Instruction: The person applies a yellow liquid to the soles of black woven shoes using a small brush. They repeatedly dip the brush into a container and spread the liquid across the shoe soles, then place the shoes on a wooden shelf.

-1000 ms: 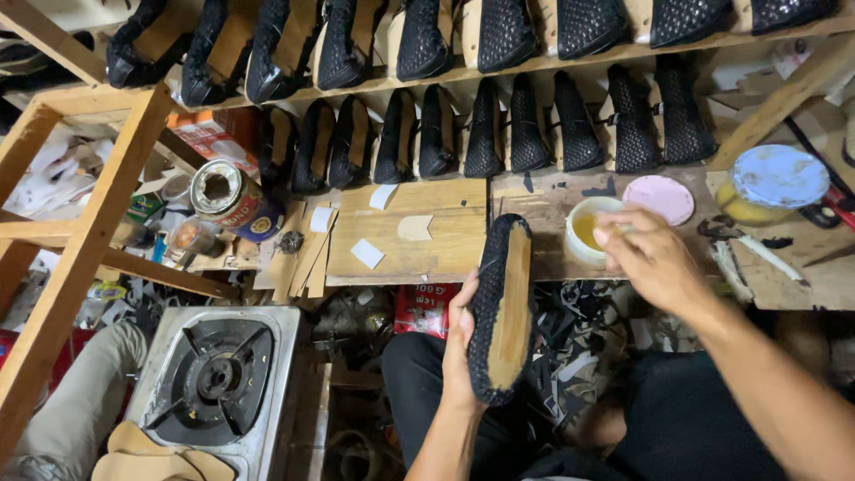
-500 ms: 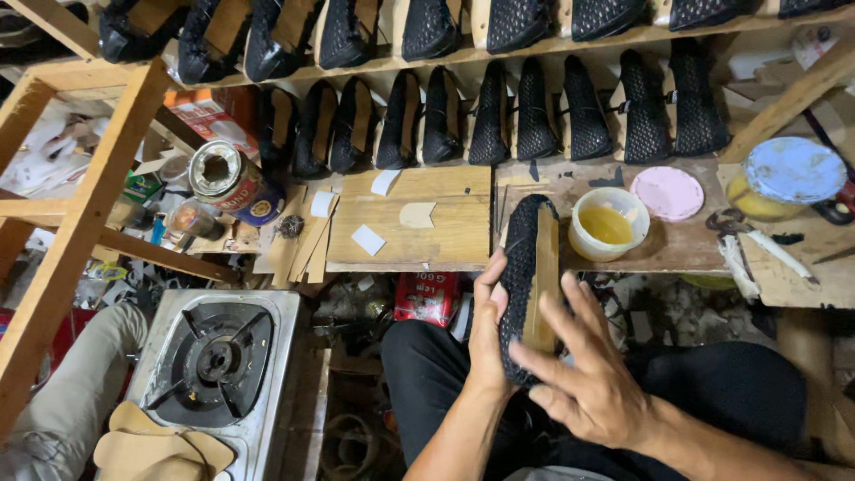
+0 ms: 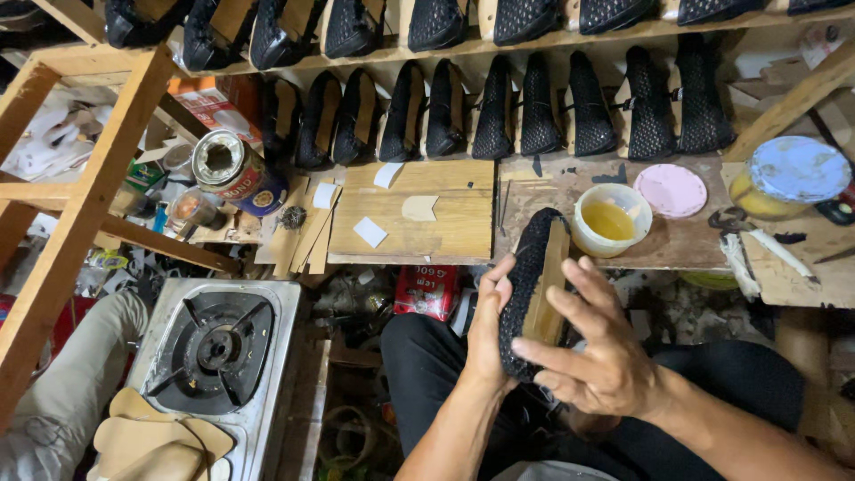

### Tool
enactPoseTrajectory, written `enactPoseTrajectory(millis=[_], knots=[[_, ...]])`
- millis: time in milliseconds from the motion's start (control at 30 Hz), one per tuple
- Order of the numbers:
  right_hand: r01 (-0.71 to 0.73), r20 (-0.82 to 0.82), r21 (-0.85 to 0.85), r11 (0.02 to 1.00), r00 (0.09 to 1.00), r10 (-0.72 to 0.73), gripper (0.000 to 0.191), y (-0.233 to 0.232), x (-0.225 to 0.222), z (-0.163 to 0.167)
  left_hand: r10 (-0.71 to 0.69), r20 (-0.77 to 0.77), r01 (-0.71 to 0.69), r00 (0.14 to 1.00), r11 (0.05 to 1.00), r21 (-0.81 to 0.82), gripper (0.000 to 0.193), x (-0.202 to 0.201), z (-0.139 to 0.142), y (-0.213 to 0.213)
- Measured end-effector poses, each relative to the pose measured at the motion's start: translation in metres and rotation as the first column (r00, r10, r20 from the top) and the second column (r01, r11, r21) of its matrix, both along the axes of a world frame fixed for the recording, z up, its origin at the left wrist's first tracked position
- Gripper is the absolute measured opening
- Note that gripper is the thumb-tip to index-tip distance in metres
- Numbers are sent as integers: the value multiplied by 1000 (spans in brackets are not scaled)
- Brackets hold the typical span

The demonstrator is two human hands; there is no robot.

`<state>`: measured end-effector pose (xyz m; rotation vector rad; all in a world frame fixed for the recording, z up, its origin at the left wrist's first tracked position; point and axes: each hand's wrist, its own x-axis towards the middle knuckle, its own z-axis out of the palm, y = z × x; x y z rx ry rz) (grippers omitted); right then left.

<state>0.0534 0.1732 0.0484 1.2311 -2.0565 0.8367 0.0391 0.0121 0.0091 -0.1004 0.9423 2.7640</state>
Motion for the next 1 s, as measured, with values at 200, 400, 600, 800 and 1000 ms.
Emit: enactPoseTrajectory(millis=[200,400,600,800,1000], knots=[[-48,14,-26,999,999,48,24,0,5,-7,21,17,-21,1000,1000,-1,50,1,-1,-3],[-94,22,-35,995,995,94,28,3,13,-3,93,-126,-108,988,987,-116,49,-2,1,-2],[84,104,-57,995,992,-78,30,-4,15,0,92,-406,-269,909,874,-405,54,6,9,-8],[117,68,-57,992,991,-113,26,-2,14,5,47,-434,-226,900,901,-370,54,13,19,-8],[49,74,-65,997,996,-45,27,-1,9,13,33,-448,-204,894,919,-338,55,16,15,-11]])
